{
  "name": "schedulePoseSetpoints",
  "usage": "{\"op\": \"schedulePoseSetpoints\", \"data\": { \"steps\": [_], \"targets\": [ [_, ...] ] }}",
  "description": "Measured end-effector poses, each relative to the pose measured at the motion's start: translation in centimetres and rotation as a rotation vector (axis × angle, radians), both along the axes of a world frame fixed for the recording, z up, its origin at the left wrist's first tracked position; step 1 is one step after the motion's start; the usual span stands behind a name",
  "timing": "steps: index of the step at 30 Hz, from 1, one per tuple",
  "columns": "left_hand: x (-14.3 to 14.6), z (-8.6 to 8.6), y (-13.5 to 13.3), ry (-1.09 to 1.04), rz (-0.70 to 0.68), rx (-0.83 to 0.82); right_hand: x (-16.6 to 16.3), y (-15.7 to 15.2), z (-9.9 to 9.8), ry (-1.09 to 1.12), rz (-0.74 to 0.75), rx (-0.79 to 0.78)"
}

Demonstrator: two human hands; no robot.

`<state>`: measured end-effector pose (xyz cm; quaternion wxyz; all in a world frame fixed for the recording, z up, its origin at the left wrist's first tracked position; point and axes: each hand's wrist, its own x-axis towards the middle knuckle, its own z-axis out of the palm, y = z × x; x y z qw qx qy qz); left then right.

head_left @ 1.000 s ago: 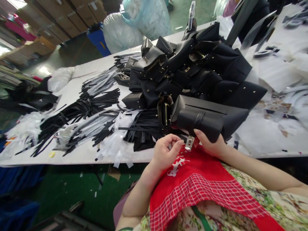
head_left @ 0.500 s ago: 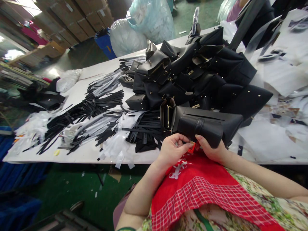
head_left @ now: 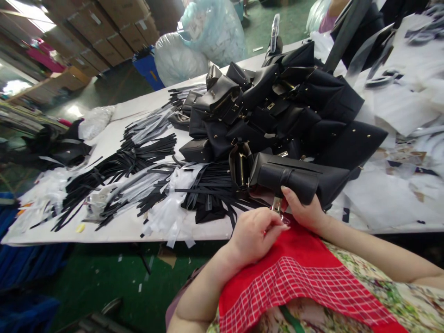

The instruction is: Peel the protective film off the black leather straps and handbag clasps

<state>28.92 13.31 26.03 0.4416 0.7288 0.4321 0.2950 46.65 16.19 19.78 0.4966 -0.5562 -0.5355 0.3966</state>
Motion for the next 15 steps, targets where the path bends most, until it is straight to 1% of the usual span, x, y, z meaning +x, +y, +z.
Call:
{"op": "schedulePoseSetpoints", "data": {
  "steps": [2,4,6,8,11,15],
  "targets": [
    [-0.3,0.0,0.2,-0.105,0.131,-0.038,0.0,0.3,0.3,0.04,-0.007,-0.028],
    [-0.3,-0.4,0.5,-0.284,0.216,-0.131,-0.1,0.4,0.5,0.088,-0.019,-0.053],
    [0.0,-1.2,0.7,-0.486,0.222,-0.284,-0.2,0.4,0.6,0.127,-0.033,-0.067],
    [0.4,-2.0,0.7,-0.609,0.212,-0.426,-0.3,0.4,0.8,0.144,-0.015,-0.096],
    [0.4,-2.8,0.5,-0.623,0.221,-0.513,-0.3,0.5,1.2,0.155,0.015,-0.131],
    [-1.4,-3.1,0.5,-0.61,0.237,-0.57,0.4,1.8,2.3,0.151,-0.061,-0.133]
  ]
}}
